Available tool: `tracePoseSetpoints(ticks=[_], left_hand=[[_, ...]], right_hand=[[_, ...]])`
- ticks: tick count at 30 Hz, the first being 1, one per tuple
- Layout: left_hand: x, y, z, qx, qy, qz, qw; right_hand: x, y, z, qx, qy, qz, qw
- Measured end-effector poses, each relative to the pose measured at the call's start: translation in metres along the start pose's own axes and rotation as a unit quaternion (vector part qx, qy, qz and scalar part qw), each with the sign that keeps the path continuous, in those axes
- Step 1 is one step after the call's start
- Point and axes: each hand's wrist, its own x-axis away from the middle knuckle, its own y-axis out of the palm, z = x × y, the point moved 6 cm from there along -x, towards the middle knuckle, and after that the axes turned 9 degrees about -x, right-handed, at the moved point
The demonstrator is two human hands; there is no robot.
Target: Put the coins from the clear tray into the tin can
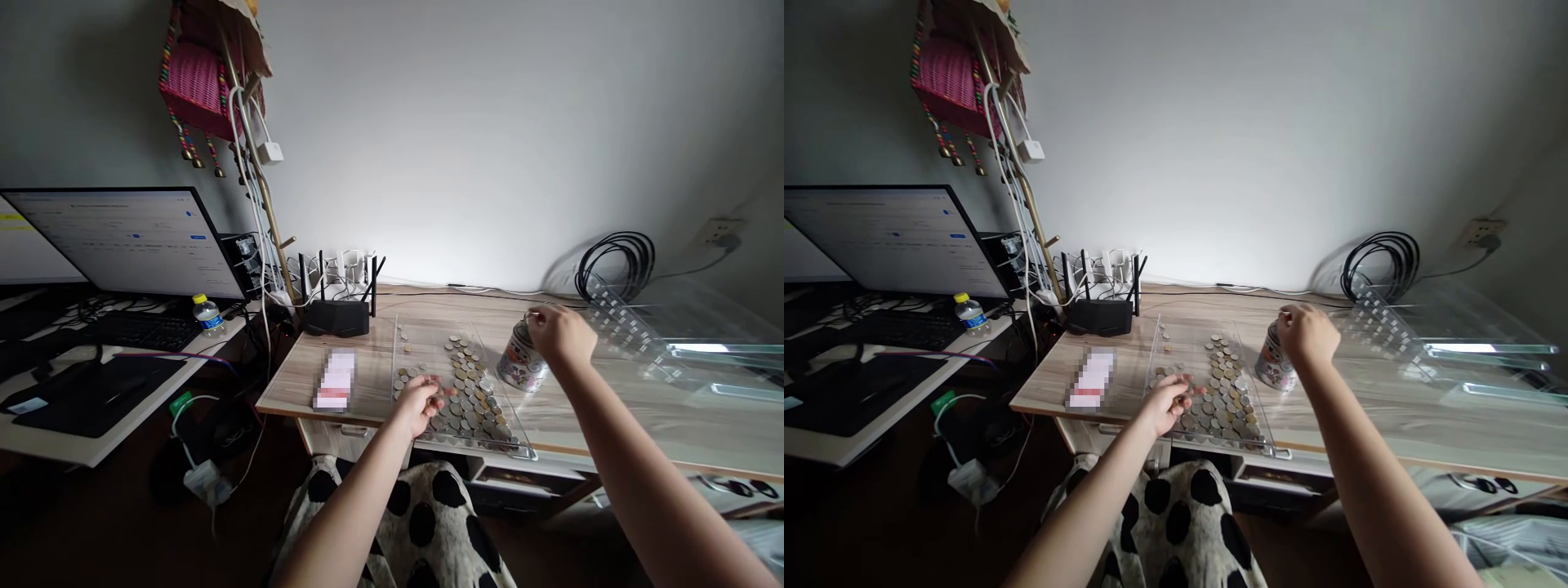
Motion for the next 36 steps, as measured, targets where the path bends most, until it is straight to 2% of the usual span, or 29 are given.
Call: tracePoseSetpoints(ticks=[1,2,4,6,7,9,11,12,14,15,16,18,20,23,25,28,30,32,34,36], left_hand=[[0.001,0.000,0.001,-0.005,0.008,-0.001,1.000],[0.002,0.001,0.002,-0.012,0.015,-0.002,1.000],[0.003,0.002,0.004,-0.025,0.026,-0.005,0.999],[0.003,0.002,0.004,-0.034,0.032,-0.010,0.999],[0.003,0.003,0.004,-0.034,0.034,-0.017,0.999],[0.002,0.003,0.003,-0.024,0.029,-0.026,0.999],[0.000,-0.001,0.000,0.005,0.005,-0.011,1.000],[-0.002,-0.004,-0.002,0.025,-0.014,0.005,1.000],[-0.004,-0.010,-0.007,0.061,-0.046,0.045,0.996],[-0.005,-0.012,-0.008,0.072,-0.053,0.059,0.994],[-0.006,-0.013,-0.009,0.077,-0.052,0.070,0.993],[-0.007,-0.014,-0.008,0.073,-0.036,0.081,0.993],[-0.006,-0.013,-0.006,0.060,-0.021,0.078,0.995],[-0.003,-0.008,-0.003,0.035,-0.009,0.051,0.998],[-0.001,-0.005,0.000,0.019,-0.002,0.029,0.999],[0.003,-0.002,0.004,-0.010,0.016,0.018,1.000],[0.004,-0.001,0.005,-0.032,0.024,0.023,0.999],[0.005,0.000,0.005,-0.050,0.029,0.024,0.998],[0.005,0.001,0.005,-0.059,0.035,0.019,0.997],[0.005,0.003,0.005,-0.058,0.033,0.003,0.998]], right_hand=[[0.013,0.009,-0.016,-0.043,-0.041,-0.026,0.998],[0.029,0.024,-0.032,-0.098,-0.081,-0.087,0.988],[0.067,0.059,-0.065,-0.200,-0.156,-0.266,0.930],[0.097,0.082,-0.086,-0.253,-0.180,-0.352,0.883],[0.104,0.089,-0.091,-0.268,-0.174,-0.368,0.873],[0.105,0.090,-0.090,-0.281,-0.145,-0.373,0.872],[0.087,0.075,-0.078,-0.267,-0.118,-0.330,0.898],[0.072,0.061,-0.066,-0.236,-0.098,-0.275,0.927],[0.038,0.024,-0.034,-0.125,-0.037,-0.113,0.985],[0.023,0.007,-0.017,-0.054,-0.004,-0.041,0.998],[0.011,-0.005,-0.003,0.003,0.026,-0.007,1.000],[-0.008,-0.012,0.021,0.067,0.072,-0.025,0.995],[-0.020,-0.009,0.038,0.081,0.098,-0.067,0.990],[-0.026,-0.005,0.046,0.087,0.116,-0.086,0.986],[-0.023,-0.004,0.042,0.097,0.112,-0.080,0.986],[-0.005,-0.005,0.011,0.062,0.021,-0.020,0.998],[0.020,0.009,-0.020,-0.023,-0.056,-0.040,0.997],[0.052,0.042,-0.051,-0.110,-0.102,-0.176,0.973],[0.084,0.072,-0.078,-0.174,-0.146,-0.292,0.929],[0.103,0.090,-0.092,-0.227,-0.156,-0.360,0.891]])
